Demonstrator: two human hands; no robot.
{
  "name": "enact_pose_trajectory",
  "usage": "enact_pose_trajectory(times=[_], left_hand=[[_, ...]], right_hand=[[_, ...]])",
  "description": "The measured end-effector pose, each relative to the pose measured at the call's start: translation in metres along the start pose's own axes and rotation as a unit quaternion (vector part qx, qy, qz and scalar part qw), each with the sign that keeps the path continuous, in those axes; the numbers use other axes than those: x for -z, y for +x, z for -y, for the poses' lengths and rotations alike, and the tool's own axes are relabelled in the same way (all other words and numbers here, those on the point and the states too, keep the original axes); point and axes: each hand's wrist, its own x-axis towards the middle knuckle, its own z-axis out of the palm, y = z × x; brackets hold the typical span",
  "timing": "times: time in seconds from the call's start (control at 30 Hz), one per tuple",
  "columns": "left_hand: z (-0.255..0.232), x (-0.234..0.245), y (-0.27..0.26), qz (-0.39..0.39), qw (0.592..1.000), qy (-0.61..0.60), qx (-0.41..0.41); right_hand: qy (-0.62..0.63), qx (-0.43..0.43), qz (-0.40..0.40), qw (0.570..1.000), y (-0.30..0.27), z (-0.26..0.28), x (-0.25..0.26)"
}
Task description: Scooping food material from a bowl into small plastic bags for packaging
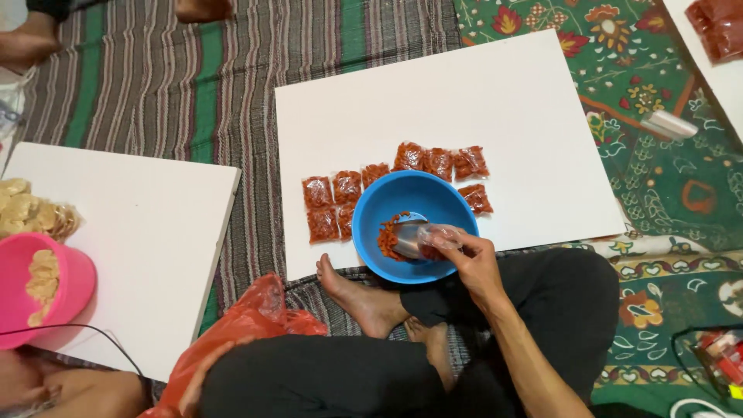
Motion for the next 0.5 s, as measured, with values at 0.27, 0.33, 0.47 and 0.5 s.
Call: enact_pose_trajectory(times=[0.27,0.33,0.47,0.5], left_hand=[[-0.098,-0.041,0.102,-0.216,0.970,0.029,0.104],[-0.114,-0.041,0.107,-0.230,0.969,0.018,0.089],[-0.130,-0.053,0.100,-0.301,0.950,0.013,0.081],[-0.124,-0.060,0.097,-0.301,0.950,0.012,0.083]], right_hand=[[-0.014,-0.038,0.019,0.999,-0.012,-0.016,-0.029],[-0.029,-0.040,0.015,0.999,-0.016,-0.013,-0.035],[-0.070,-0.012,0.021,0.997,-0.024,-0.005,-0.040],[-0.070,-0.013,0.022,0.997,-0.025,-0.004,-0.041]])
